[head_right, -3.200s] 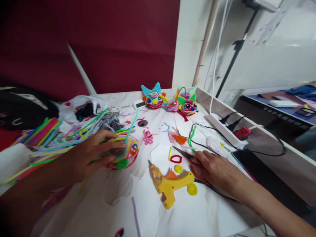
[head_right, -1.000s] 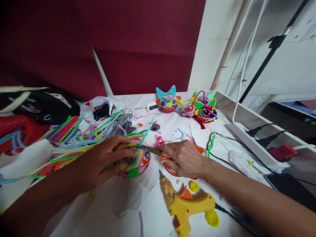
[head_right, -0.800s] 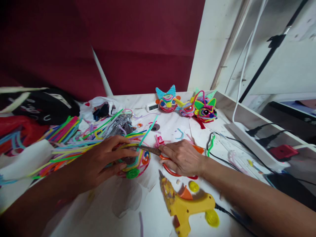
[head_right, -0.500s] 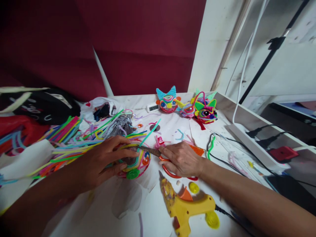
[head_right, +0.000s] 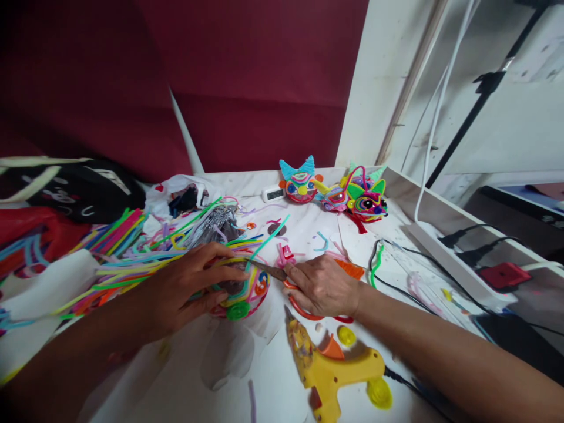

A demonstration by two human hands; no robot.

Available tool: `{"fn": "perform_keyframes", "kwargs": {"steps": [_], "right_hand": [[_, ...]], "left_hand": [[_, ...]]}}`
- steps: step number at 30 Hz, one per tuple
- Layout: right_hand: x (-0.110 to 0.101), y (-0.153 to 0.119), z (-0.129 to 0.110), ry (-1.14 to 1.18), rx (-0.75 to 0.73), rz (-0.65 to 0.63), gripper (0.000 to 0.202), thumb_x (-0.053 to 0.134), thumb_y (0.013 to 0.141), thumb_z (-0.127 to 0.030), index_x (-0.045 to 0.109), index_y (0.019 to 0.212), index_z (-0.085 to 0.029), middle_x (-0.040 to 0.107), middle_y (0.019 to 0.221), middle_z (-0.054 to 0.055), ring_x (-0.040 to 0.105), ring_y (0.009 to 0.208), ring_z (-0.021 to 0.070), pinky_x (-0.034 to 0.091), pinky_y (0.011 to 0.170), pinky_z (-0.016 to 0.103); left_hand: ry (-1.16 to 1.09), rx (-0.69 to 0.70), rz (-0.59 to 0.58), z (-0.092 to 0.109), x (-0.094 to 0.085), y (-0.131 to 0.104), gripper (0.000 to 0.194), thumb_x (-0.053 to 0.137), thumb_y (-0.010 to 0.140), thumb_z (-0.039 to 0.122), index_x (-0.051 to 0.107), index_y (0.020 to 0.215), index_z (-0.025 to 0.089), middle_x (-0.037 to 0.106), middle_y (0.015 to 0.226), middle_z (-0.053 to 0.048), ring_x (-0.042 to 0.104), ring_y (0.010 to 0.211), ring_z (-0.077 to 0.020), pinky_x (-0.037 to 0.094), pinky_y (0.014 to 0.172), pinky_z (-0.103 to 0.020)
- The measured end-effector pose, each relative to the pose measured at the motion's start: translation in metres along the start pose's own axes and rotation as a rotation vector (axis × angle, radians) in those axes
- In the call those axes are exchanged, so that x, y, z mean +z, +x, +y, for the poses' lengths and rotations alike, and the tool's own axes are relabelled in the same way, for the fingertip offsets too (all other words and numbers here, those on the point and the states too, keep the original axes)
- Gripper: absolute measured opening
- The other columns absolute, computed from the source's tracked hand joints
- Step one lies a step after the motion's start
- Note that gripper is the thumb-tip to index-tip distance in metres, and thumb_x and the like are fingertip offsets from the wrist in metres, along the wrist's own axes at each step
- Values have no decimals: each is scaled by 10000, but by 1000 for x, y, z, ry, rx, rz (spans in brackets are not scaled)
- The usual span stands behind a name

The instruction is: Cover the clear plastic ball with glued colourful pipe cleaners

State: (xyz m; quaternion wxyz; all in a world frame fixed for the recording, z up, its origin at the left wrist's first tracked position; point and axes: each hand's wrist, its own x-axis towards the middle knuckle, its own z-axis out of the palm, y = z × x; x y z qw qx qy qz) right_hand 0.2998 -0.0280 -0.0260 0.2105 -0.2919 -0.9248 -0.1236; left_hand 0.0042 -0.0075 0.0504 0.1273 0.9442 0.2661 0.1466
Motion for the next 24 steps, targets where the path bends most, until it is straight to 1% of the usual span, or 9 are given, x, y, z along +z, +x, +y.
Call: {"fn": "perform_keyframes", "kwargs": {"steps": [3, 7, 12, 15, 20, 22, 24], "right_hand": [[2, 1, -1, 7, 16, 0, 307, 311, 1049, -311, 535, 1095, -106, 666, 748, 58, 571, 593, 149, 365, 567, 300], [-1, 1, -4, 93, 106, -44, 383, 271, 1054, -376, 557, 1059, -122, 647, 728, 61, 571, 609, 164, 381, 591, 304], [-11, 1, -8, 277, 243, -119, 396, 314, 1042, -448, 553, 1114, -140, 683, 851, 92, 627, 739, 184, 426, 677, 303], [-16, 0, -9, 338, 333, -150, 411, 303, 1041, -461, 559, 1105, -146, 695, 892, 101, 636, 762, 193, 444, 687, 309], [-27, -10, -5, 309, 409, -188, 389, 349, 1028, -417, 583, 1170, -140, 706, 913, 109, 649, 785, 213, 467, 712, 332], [-32, -19, -2, 250, 432, -227, 375, 361, 1020, -380, 603, 1175, -140, 709, 914, 118, 660, 809, 225, 480, 736, 342], [-36, -30, 1, 166, 453, -266, 348, 390, 1004, -348, 627, 1145, -136, 711, 895, 123, 669, 798, 229, 487, 725, 337]], "left_hand": [[-1, 2, -5, 1, -1, 0, 314, 500, 956, 207, 595, 1223, 343, 540, 1278, -57, 528, 1158, -239, 467, 990, -410], [-10, 8, -9, 2, -3, 1, 338, 525, 937, 173, 594, 1222, 340, 545, 1271, -46, 541, 1139, -222, 472, 981, -386], [-4, 7, -9, 1, -3, 1, 319, 525, 942, 178, 611, 1211, 328, 548, 1269, -49, 544, 1135, -220, 469, 974, -376], [-8, 19, -2, 0, -2, 0, 301, 529, 949, 199, 616, 1211, 322, 542, 1288, -52, 540, 1145, -219, 465, 984, -371], [-8, 17, -6, -1, -3, 0, 318, 525, 950, 216, 608, 1231, 340, 549, 1289, -51, 540, 1147, -223, 478, 986, -373], [-6, 9, -5, -1, -3, 0, 309, 519, 956, 235, 612, 1230, 344, 547, 1291, -49, 541, 1150, -228, 483, 988, -377], [-6, 8, -4, -1, -3, 0, 305, 511, 959, 242, 618, 1224, 347, 548, 1289, -46, 544, 1149, -234, 490, 980, -379]]}}
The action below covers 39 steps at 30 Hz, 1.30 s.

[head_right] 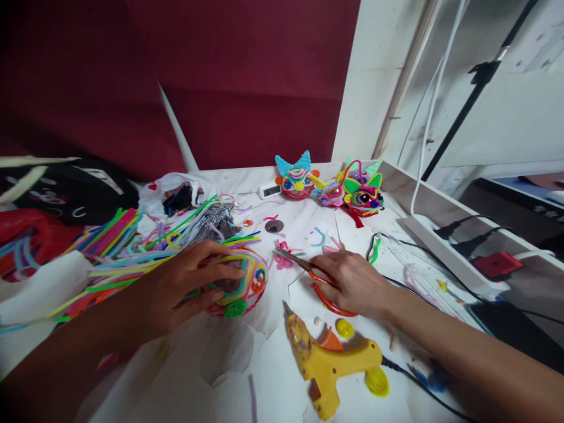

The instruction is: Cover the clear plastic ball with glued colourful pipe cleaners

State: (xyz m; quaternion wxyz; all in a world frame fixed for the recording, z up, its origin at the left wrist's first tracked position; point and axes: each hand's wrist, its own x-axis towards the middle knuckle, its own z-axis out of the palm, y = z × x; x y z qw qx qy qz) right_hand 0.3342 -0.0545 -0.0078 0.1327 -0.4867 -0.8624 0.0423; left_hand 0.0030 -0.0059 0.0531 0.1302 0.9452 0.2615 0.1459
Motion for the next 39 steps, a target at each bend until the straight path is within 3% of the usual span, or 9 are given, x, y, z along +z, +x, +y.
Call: {"fn": "perform_keyframes", "kwargs": {"steps": [6, 13, 17, 19, 22, 24, 30, 35, 39], "right_hand": [[2, -22, 14, -167, 91, -48, 298, 554, 901, -286, 650, 1152, -156, 736, 916, 123, 692, 772, 241, 492, 665, 316], [-1, -25, 24, -114, 123, -140, 366, 608, 886, -253, 644, 1244, -184, 726, 1080, 127, 702, 910, 253, 534, 746, 336], [-16, -28, 1, -89, 59, -47, 271, 547, 933, -229, 686, 1153, -156, 689, 1113, 157, 659, 1006, 276, 536, 870, 419], [-23, -33, -19, 30, 7, -85, 218, 501, 947, -205, 716, 976, -178, 687, 1004, 125, 665, 903, 226, 558, 813, 363], [-26, -46, -46, 141, -17, -123, 149, 600, 852, -181, 706, 954, -202, 689, 1024, 108, 672, 871, 211, 580, 785, 336], [-23, -55, -58, 141, -9, -154, 219, 625, 810, -185, 702, 1015, -201, 686, 1095, 119, 677, 935, 233, 586, 811, 353], [-2, -72, -68, -13, -25, -175, 506, 621, 759, -172, 627, 1265, -156, 625, 1304, 170, 604, 1174, 323, 526, 975, 464], [11, -69, -75, -97, -48, -91, 395, 578, 806, -189, 661, 1189, -146, 668, 1194, 181, 629, 1049, 312, 524, 918, 478], [6, -68, -80, -93, -73, -17, 354, 568, 769, -166, 681, 1104, -139, 677, 1125, 178, 638, 984, 297, 537, 897, 453]], "left_hand": [[17, 8, -1, -1, 2, 0, 320, 500, 968, 251, 617, 1247, 354, 540, 1298, -55, 539, 1165, -248, 485, 982, -415], [12, 31, 16, -4, 3, 0, 355, 512, 954, 236, 616, 1272, 355, 542, 1307, -63, 531, 1175, -270, 475, 1004, -445], [28, 33, -10, -5, 1, 0, 341, 501, 970, 248, 614, 1280, 333, 532, 1306, -58, 525, 1189, -255, 452, 1029, -427], [31, 16, -33, -5, 0, 1, 342, 499, 973, 256, 607, 1287, 335, 524, 1308, -59, 523, 1188, -250, 449, 1025, -413], [26, -14, -60, -5, -3, 1, 361, 506, 965, 252, 595, 1303, 345, 517, 1295, -60, 529, 1163, -248, 453, 1004, -406], [20, -12, -60, -3, -4, 2, 363, 515, 954, 254, 604, 1294, 347, 532, 1254, -55, 543, 1122, -246, 462, 978, -400], [7, -9, -50, -1, -5, 3, 355, 510, 960, 259, 603, 1293, 342, 541, 1255, -60, 547, 1120, -240, 471, 975, -408], [20, 8, -44, -1, -4, 2, 365, 504, 966, 250, 584, 1311, 341, 535, 1268, -71, 540, 1155, -241, 465, 1000, -424], [24, 21, -44, -2, -3, 2, 369, 505, 965, 235, 583, 1312, 332, 524, 1297, -67, 532, 1194, -237, 456, 1025, -424]]}}
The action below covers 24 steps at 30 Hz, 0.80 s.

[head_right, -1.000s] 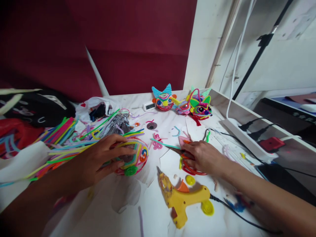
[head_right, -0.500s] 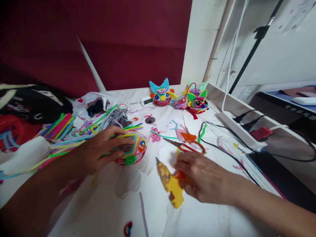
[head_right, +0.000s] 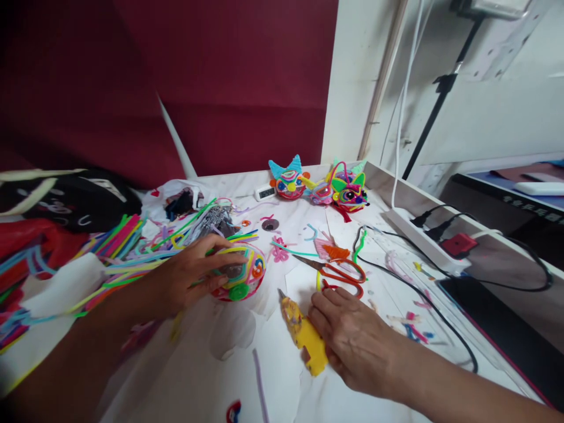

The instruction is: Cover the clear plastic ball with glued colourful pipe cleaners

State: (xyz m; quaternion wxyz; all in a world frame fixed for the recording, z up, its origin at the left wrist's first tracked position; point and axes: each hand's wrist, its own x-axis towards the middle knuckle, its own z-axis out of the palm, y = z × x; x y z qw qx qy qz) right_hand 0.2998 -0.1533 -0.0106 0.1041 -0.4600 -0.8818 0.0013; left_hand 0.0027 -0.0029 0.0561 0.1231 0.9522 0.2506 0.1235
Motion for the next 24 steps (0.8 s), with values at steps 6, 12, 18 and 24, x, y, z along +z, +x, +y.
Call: {"fn": "perform_keyframes", "kwargs": {"steps": [6, 12, 18, 24], "right_hand": [[-20, 1, 6, 101, 8, 158, 343, 547, 799, -204, 623, 1131, -171, 662, 1160, 175, 666, 1007, 284, 582, 799, 360], [-31, 25, 19, 342, 90, 215, 283, 500, 856, -213, 572, 1128, -247, 677, 1090, 98, 672, 959, 264, 573, 790, 367], [-30, 52, 31, 649, 204, 202, 61, 478, 820, -217, 525, 856, -233, 605, 725, 8, 595, 645, 179, 503, 552, 278], [-29, 65, 37, 862, 245, 107, 37, 468, 775, -227, 488, 806, -221, 552, 678, -10, 548, 593, 154, 446, 485, 252]], "left_hand": [[3, 9, 20, -3, 3, -3, 362, 492, 983, 265, 578, 1326, 341, 506, 1354, -75, 507, 1239, -243, 441, 1063, -436], [3, 2, 9, -2, 2, -3, 400, 501, 980, 272, 550, 1364, 375, 511, 1363, -78, 518, 1239, -257, 473, 1042, -455], [-10, -24, -1, -4, 2, -4, 452, 508, 963, 232, 529, 1385, 394, 488, 1386, -79, 513, 1255, -275, 475, 1045, -482], [-19, -36, 14, -4, 3, -5, 436, 523, 963, 252, 548, 1374, 395, 509, 1365, -74, 541, 1226, -276, 500, 1016, -455]]}}
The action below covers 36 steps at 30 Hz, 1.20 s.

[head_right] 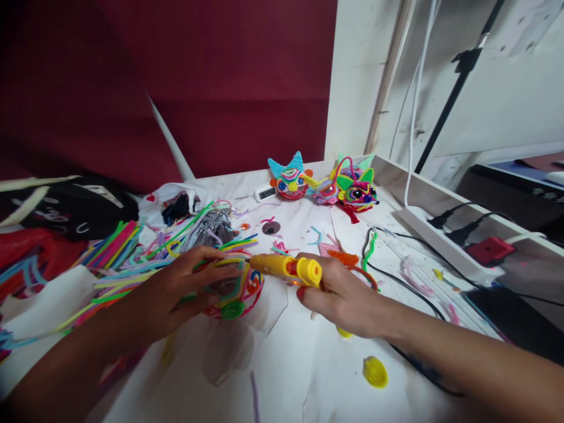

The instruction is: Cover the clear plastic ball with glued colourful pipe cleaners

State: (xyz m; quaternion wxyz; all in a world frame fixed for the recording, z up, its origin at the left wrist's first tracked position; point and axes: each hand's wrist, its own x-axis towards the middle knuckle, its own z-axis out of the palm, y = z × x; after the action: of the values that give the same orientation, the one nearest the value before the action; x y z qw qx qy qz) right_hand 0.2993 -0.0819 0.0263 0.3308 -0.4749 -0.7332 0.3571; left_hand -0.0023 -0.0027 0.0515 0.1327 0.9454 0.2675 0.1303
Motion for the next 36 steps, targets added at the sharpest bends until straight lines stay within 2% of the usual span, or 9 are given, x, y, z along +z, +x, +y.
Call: {"fn": "perform_keyframes", "kwargs": {"steps": [3, 12, 24, 36], "right_hand": [[0, 3, 1, 3, 26, 3, 82, 471, 784, -246, 522, 836, -209, 553, 704, -2, 542, 615, 155, 440, 499, 251], [-2, 8, -7, 130, 104, -92, 109, 506, 759, -225, 550, 855, -195, 521, 740, -13, 515, 649, 139, 436, 554, 232], [-3, 9, -10, 74, 114, -119, 74, 497, 804, -247, 533, 850, -201, 533, 765, -10, 517, 680, 153, 419, 591, 257], [-5, 11, -13, -1, 36, -120, 45, 474, 823, -184, 476, 786, -212, 465, 738, -37, 452, 647, 120, 372, 577, 238]], "left_hand": [[-1, 5, 11, 1, -1, 0, 429, 525, 964, 268, 553, 1372, 399, 516, 1363, -72, 552, 1213, -280, 507, 1006, -447], [-25, -6, -3, 2, -1, 0, 430, 525, 968, 261, 554, 1374, 401, 503, 1358, -69, 532, 1221, -266, 490, 1016, -428], [-33, 1, -3, 0, 0, 1, 424, 537, 965, 287, 553, 1371, 410, 522, 1329, -74, 549, 1191, -276, 503, 984, -442], [-14, 11, 19, -1, 2, 1, 432, 535, 962, 260, 556, 1370, 401, 526, 1328, -64, 553, 1183, -256, 504, 989, -414]]}}
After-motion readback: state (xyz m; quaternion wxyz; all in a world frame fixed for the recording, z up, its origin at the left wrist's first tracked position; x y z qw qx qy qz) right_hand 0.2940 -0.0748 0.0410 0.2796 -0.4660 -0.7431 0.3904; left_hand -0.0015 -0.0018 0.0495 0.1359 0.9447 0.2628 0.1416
